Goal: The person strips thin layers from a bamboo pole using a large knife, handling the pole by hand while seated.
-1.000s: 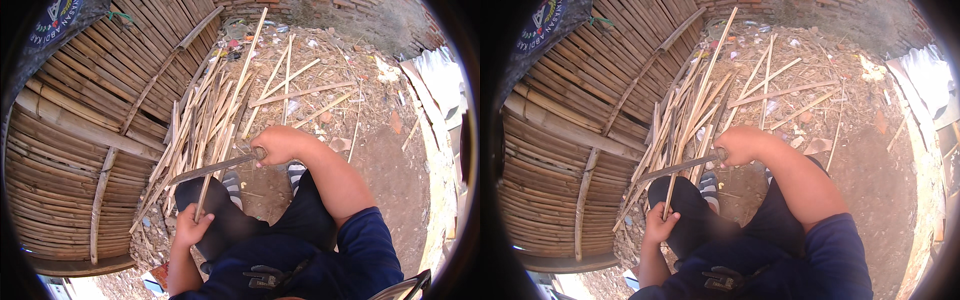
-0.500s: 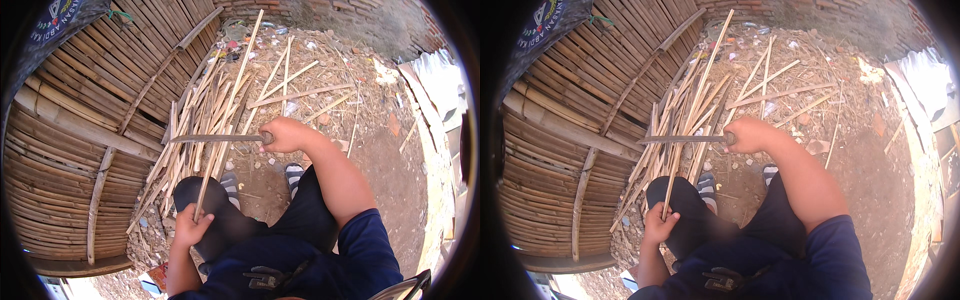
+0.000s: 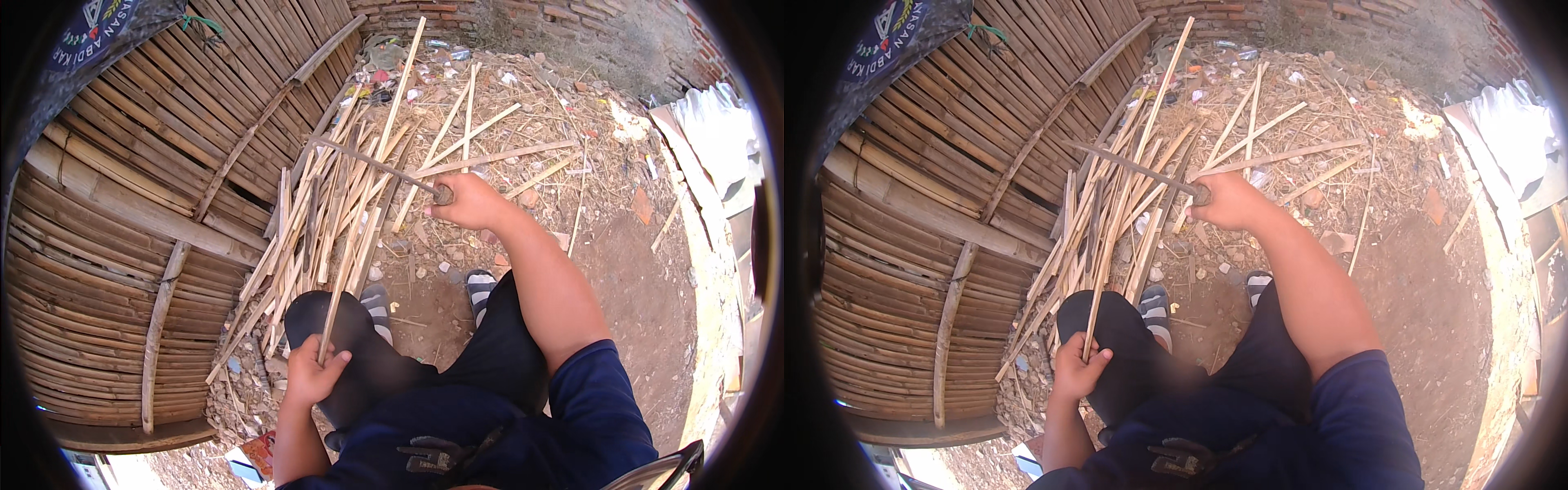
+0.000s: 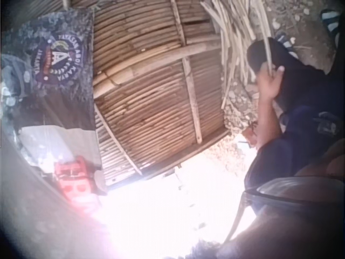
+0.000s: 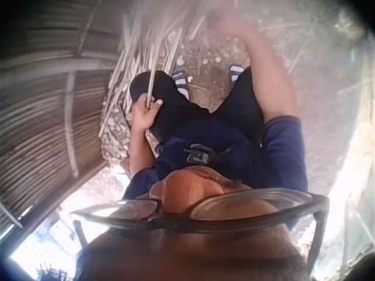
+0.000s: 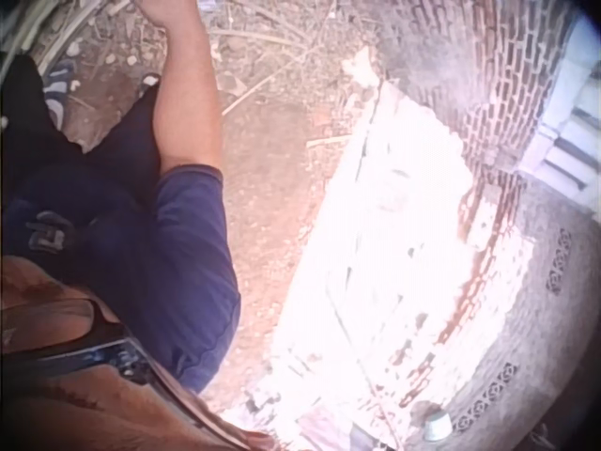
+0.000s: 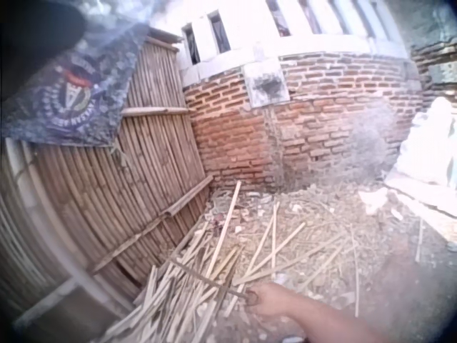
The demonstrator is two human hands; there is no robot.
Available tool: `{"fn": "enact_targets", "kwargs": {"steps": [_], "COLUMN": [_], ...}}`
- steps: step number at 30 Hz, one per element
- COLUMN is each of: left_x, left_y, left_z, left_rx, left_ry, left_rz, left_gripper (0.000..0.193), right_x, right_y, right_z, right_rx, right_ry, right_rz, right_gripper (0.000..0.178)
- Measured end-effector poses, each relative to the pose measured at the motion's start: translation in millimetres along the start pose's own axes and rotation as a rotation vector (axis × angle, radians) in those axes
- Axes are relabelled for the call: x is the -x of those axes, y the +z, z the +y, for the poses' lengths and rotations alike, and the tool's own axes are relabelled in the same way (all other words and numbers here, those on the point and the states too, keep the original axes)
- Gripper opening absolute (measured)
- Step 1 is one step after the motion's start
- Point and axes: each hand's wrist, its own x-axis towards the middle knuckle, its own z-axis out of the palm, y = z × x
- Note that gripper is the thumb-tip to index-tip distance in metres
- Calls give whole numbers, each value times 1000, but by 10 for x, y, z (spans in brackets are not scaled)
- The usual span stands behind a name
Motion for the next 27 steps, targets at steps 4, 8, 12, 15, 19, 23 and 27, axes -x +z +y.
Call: {"fn": "enact_targets", "kwargs": {"steps": [4, 8, 12, 15, 19, 23, 27], "left_x": [-4, -1, 18, 18, 7, -2, -3], "left_y": [20, 8, -5, 2, 8, 26, 34], "left_z": [-1, -26, -63, -6, 60, 1, -42], "left_rx": [-11, -10, -19, -6, -43, -19, 1], "left_ry": [-4, -18, -13, -35, 9, -5, -10], "left_rz": [8, 1, -6, -15, -14, 2, 8], "left_gripper": [30, 31, 30, 28, 28, 29, 30], "right_x": [126, 202, 107, -34, 14, 105, 198], "right_y": [141, 189, 35, -122, -200, -35, 164], "right_z": [-243, -631, -462, -109, -16, -201, -445], "right_rx": [156, 290, 219, 128, 53, 199, 228], "right_ry": [-177, -255, -147, -2, 67, -80, -254], "right_rz": [-327, -563, -456, -165, -68, -293, -442], "right_gripper": [54, 49, 49, 51, 55, 51, 46]}}
